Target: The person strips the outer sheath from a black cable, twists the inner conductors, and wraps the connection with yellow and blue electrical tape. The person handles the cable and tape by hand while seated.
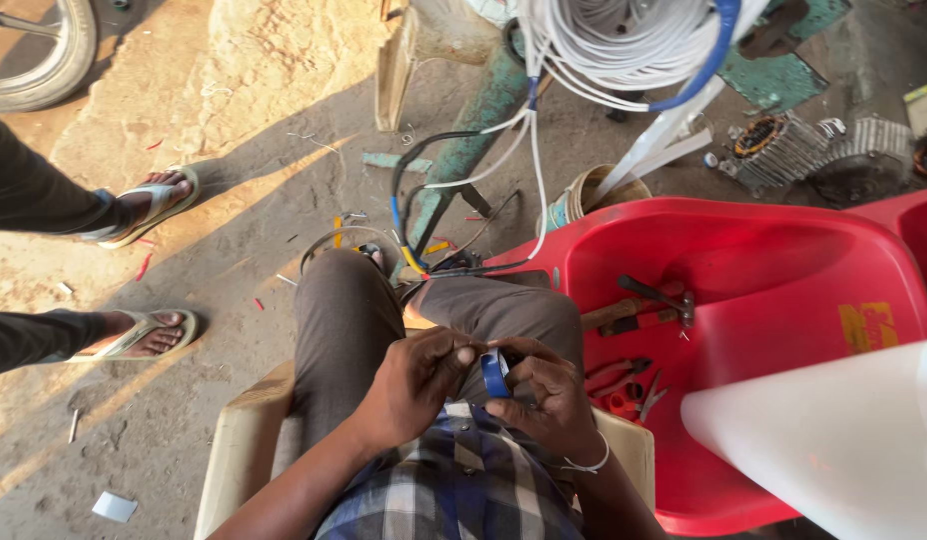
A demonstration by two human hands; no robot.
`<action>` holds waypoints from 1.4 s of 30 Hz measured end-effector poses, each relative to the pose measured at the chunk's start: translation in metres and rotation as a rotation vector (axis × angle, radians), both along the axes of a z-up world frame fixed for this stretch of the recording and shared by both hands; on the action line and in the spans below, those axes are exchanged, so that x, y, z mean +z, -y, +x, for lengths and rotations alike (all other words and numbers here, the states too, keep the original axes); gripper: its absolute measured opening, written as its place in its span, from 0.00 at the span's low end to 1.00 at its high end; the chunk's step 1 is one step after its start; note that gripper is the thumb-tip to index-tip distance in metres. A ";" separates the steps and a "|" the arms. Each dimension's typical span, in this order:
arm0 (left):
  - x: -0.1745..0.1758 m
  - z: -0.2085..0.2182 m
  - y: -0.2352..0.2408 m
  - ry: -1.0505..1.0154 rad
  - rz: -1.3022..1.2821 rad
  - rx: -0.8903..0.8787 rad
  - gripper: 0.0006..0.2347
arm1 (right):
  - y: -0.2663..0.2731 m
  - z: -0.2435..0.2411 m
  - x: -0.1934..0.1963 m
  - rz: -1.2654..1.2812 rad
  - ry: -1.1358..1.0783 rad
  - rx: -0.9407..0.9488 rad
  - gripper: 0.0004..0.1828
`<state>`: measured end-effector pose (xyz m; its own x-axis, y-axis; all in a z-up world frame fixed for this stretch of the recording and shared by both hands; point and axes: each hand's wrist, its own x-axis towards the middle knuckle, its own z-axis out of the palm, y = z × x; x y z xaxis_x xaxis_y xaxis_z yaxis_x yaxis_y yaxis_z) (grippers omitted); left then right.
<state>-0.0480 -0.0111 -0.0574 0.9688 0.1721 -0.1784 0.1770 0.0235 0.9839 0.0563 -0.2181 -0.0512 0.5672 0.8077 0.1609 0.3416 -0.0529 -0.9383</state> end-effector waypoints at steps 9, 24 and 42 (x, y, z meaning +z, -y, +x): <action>0.014 -0.003 0.004 0.486 0.440 0.024 0.14 | 0.003 -0.003 0.003 -0.133 0.240 -0.091 0.18; 0.026 0.000 -0.010 0.337 -0.083 -0.395 0.13 | 0.024 0.006 -0.014 -0.016 -0.656 0.296 0.30; 0.030 0.002 0.001 0.328 0.328 -0.055 0.08 | 0.008 -0.002 0.002 -0.059 0.172 -0.073 0.21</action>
<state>-0.0465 -0.0123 -0.0269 0.9741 0.1154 0.1943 -0.1525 -0.2991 0.9420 0.0544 -0.2263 -0.0492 0.5931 0.7761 0.2142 0.4896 -0.1365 -0.8612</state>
